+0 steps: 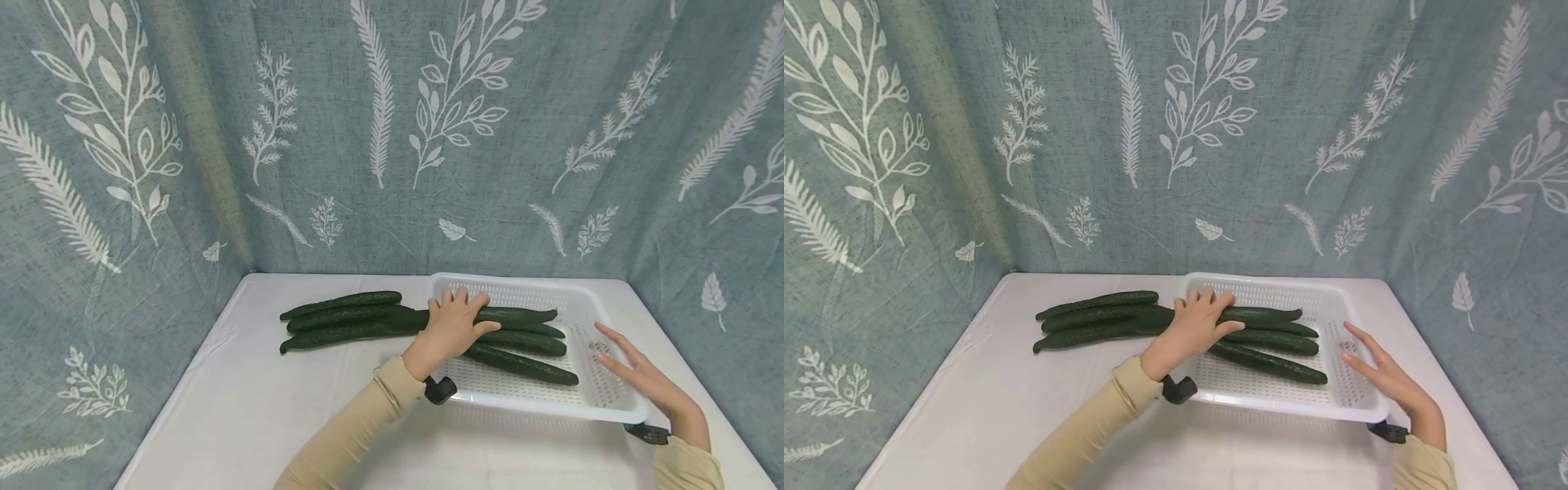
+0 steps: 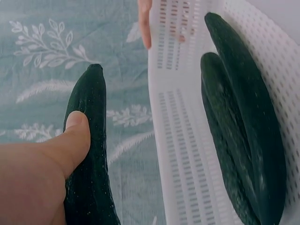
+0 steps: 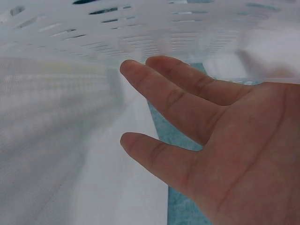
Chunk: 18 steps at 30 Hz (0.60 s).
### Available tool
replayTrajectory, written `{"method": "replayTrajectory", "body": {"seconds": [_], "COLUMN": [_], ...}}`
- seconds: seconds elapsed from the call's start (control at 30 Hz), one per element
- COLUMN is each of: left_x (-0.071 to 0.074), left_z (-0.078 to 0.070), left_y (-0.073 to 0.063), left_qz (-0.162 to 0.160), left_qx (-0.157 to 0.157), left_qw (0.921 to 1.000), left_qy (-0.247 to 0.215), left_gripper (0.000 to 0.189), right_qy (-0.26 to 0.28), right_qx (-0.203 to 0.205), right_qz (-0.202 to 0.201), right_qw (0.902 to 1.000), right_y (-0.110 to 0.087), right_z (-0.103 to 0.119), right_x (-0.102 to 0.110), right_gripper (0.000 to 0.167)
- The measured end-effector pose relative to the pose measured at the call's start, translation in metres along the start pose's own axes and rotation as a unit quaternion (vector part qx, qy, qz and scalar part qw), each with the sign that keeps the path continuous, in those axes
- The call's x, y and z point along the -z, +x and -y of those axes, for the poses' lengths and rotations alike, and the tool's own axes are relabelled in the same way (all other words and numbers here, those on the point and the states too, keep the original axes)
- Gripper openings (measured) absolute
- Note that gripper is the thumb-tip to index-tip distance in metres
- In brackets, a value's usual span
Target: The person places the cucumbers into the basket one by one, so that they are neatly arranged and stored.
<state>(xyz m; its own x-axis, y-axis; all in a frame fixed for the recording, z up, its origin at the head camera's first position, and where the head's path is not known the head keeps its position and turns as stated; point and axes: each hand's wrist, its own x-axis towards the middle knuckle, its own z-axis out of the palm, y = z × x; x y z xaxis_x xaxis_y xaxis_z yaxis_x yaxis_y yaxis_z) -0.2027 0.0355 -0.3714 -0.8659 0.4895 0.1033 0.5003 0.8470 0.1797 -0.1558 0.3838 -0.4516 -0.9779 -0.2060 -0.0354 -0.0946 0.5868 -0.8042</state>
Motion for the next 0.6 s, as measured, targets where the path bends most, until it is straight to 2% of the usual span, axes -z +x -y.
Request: {"method": "replayTrajectory", "body": {"seconds": [0.17,0.4,0.6], "left_x": [-0.001,-0.004,-0.01], "left_z": [-0.014,-0.031,-0.044], "left_y": [0.004,0.01,0.016], "left_qz": [0.006,0.018,0.026], "left_qx": [-0.013,-0.025,-0.024], "left_qw": [0.9999,0.9995,0.9994], "left_qy": [0.007,-0.011,0.0], "left_gripper": [0.049,0.05,0.05], "right_qy": [0.003,-0.001,-0.001], "right_qx": [-0.006,-0.014,-0.012], "right_qz": [0.0,-0.003,-0.004], "right_qw": [1.0,0.9999,0.9999], "right_y": [0.0,0.001,0.001], "right_z": [0.0,0.0,-0.001], "right_x": [0.0,0.0,0.0], "right_gripper": [0.065,0.066,0.067]}}
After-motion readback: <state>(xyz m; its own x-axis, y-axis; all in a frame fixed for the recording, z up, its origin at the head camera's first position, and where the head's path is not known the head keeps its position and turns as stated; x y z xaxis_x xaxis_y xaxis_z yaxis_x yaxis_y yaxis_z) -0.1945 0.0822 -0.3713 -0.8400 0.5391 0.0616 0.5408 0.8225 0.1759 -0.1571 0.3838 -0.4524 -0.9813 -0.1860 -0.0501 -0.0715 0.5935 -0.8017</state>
